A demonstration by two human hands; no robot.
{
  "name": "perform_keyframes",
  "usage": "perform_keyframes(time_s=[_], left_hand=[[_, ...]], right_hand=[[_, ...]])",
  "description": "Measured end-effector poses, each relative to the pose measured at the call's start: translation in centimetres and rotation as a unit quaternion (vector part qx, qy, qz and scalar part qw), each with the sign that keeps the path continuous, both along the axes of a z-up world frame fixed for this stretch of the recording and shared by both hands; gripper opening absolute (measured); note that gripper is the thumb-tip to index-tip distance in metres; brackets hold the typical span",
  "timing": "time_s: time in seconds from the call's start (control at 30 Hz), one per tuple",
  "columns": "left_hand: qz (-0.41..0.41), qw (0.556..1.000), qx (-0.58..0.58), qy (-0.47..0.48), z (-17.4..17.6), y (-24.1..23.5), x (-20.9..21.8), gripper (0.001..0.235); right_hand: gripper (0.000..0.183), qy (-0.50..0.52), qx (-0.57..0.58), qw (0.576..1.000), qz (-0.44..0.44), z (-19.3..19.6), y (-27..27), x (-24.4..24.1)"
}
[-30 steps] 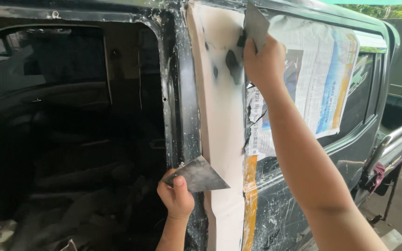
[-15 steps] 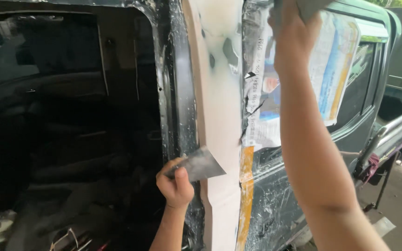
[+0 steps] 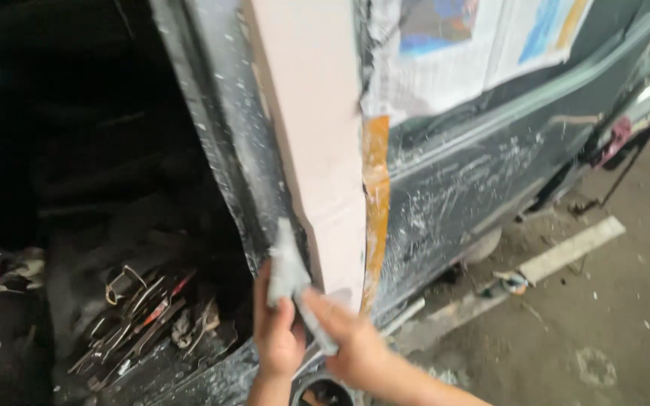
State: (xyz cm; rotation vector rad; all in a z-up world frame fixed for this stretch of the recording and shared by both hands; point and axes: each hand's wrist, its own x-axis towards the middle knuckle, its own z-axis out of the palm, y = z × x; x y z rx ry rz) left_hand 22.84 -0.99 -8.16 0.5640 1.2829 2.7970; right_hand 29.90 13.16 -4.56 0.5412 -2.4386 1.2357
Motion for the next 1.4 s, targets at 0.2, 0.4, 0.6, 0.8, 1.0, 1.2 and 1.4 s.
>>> perform_keyframes(time_s=[0.2, 0.4, 0.6, 0.8, 1.0, 1.2, 1.4], left_hand=[[-0.059, 0.991, -0.07, -0.093, -0.2, 0.1, 2.2, 0.073], [-0.046, 0.993, -0.09, -0.067, -1.3, -1.7, 2.5, 0.074], [-0.069, 0.849, -0.523, 0.019, -6.0, -3.4, 5.9, 0.053], [0.097, 0.839, -0.528, -0.083, -3.2, -8.2, 0.7, 0.039], [0.185, 0.793, -0.581, 0.017, 2.4, -3.8, 3.3, 0.044], [0.125, 0.875, -0.466, 0.039, 0.4, -4.4, 4.3, 0.05], [0.118, 0.905, -0.407, 0.018, -4.2, -2.7, 8.4, 0.054]], right_hand=[[0.078, 0.031, -0.092, 0.994, -0.051, -1.5, -0.3, -0.4], [0.078, -0.035, -0.128, 0.99, 0.055, -0.6, -1.8, 2.5], [0.049, -0.019, -0.211, 0.963, -0.167, -0.6, 5.3, -3.0], [0.029, -0.002, -0.522, 0.85, -0.076, -1.3, 7.5, -3.2], [0.055, 0.092, -0.171, 0.975, -0.106, -0.9, 4.5, -0.3], [0.063, 0.006, -0.159, 0.986, -0.039, -1.7, 3.1, 1.2], [0.071, 0.028, -0.162, 0.985, 0.055, -3.0, -1.0, 2.4]])
